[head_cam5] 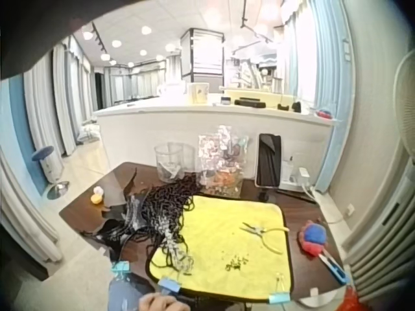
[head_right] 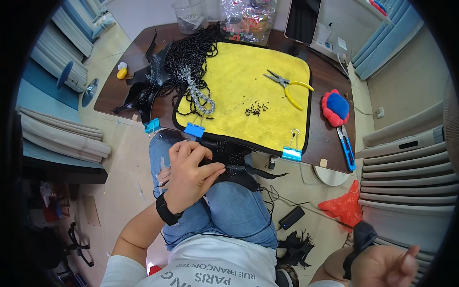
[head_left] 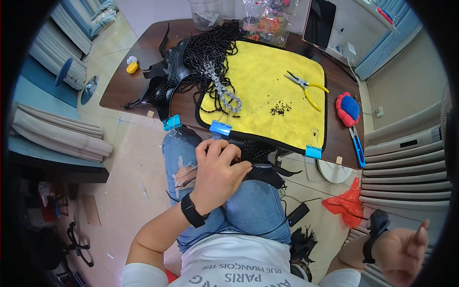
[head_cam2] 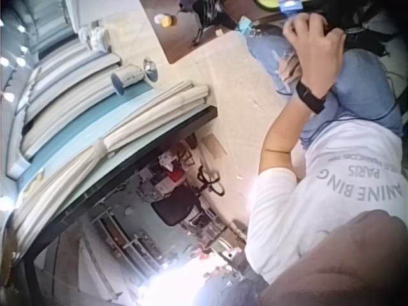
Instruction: Hand-stitching and assembling black mesh components of a shoe upper using a needle and thread.
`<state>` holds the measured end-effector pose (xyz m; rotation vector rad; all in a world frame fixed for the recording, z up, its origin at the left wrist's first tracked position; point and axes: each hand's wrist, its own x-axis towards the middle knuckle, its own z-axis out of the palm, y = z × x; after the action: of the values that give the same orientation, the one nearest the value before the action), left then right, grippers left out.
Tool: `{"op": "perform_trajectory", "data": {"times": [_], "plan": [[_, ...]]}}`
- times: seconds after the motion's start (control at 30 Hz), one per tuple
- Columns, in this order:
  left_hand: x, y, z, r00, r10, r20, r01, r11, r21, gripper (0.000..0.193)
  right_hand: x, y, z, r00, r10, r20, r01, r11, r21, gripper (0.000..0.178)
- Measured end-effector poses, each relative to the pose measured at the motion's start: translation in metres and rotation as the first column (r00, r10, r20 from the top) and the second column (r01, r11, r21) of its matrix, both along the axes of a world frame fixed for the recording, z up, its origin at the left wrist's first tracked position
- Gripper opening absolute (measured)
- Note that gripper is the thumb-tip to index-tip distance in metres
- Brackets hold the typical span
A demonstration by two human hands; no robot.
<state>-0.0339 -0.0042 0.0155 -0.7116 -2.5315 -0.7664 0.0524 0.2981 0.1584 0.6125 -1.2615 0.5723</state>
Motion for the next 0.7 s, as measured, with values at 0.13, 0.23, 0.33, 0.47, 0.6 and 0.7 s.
{"op": "perform_trajectory", "data": {"times": [0.13, 0.23, 0.33, 0.47, 0.6, 0.7], "plan": [[0.003, -0.001, -0.002, 0.999, 0.02, -0.04, -0.021, 0.999, -0.024, 0.007, -0.003, -0.015, -0.008, 0.981, -0.192, 0.035, 0.192, 0.981, -0.004, 0.021], [0.005, -0.002, -0.001, 1.0, 0.006, -0.007, -0.006, 0.998, -0.06, 0.013, 0.006, -0.014, -0.008, 0.972, -0.091, 0.216, 0.135, 0.971, -0.198, 0.02], [0.002, -0.01, 0.007, 0.995, -0.057, 0.086, 0.059, 0.998, -0.021, 0.021, 0.013, -0.009, -0.009, 0.947, 0.0, 0.322, 0.112, 0.937, -0.331, 0.02], [0.004, -0.028, 0.023, 0.952, -0.128, 0.277, 0.103, 0.989, 0.104, 0.035, 0.028, 0.003, -0.007, 0.737, 0.571, 0.362, -0.34, 0.776, -0.531, 0.016], [0.005, -0.028, 0.023, 0.93, -0.115, 0.349, 0.047, 0.979, 0.197, 0.045, 0.029, 0.012, -0.008, 0.388, 0.878, 0.279, -0.562, 0.465, -0.684, 0.014], [0.003, -0.024, 0.019, 0.947, -0.082, 0.31, 0.019, 0.98, 0.2, 0.043, 0.018, 0.014, -0.014, 0.574, 0.77, 0.28, -0.436, 0.576, -0.692, 0.012]]}}
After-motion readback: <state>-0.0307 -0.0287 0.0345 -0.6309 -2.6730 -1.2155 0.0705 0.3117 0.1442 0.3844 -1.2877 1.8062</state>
